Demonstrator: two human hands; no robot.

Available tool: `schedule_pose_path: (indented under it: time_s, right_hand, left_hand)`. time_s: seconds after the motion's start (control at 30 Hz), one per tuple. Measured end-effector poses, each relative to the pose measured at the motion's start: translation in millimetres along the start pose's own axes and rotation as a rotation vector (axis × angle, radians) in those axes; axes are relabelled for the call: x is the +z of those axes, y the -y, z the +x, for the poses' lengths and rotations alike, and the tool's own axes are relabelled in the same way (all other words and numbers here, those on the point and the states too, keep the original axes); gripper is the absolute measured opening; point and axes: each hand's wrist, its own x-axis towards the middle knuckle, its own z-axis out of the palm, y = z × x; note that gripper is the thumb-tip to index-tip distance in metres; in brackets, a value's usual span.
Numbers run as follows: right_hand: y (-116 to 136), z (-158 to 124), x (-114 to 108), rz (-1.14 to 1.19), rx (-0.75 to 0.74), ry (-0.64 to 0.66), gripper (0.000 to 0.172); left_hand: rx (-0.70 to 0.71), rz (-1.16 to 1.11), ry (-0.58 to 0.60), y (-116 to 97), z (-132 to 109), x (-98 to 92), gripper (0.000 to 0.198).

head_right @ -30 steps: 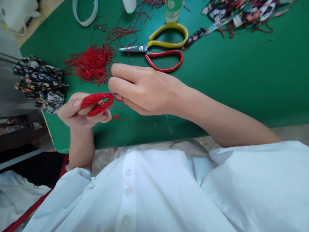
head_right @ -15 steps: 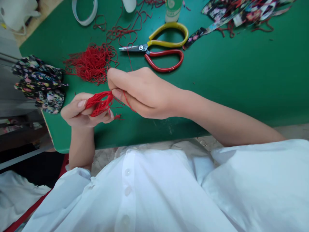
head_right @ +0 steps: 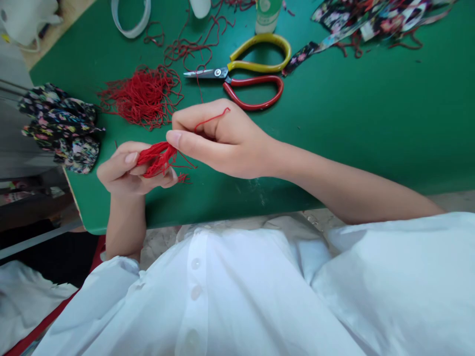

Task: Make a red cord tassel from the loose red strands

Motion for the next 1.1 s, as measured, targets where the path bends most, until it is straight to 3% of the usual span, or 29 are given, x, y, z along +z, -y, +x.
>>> schedule_pose_path:
  time_s: [0.23,0.43,0.53,0.8,0.93,1.1]
  right_hand:
    - [0,3,0,0.184,0.084,-0.068,0.035]
    - [-2,7,-4,0.361,0.199,-0.136,0.04]
    - [-2,7,-6,0.434,0.216,-0.141,0.045]
    - [4,8,-15,0.359,0.192,-0.195,0.033]
    - [4,8,-17,0.316,0.176,-0.194,0.035]
    - [6,8,-20,0.271,0.244,-0.149,0.033]
  left_hand:
    - [-0.016,0.013,-0.035,1,3,-1.1,0.053]
    - [-0.178,-0.006,-0.084,7,11,0.8,0.04]
    - [-0.184,-0.055,-0.068,11,13,0.5,0.036]
    - [-0.169,-0.07,-0.067,10,13,-2.7,0.037]
    - [-0.081,0.059,-0.159,14,13,-4.9,0.039]
    - [0.276,0.442,-0.378,25,15,-5.5,0.031]
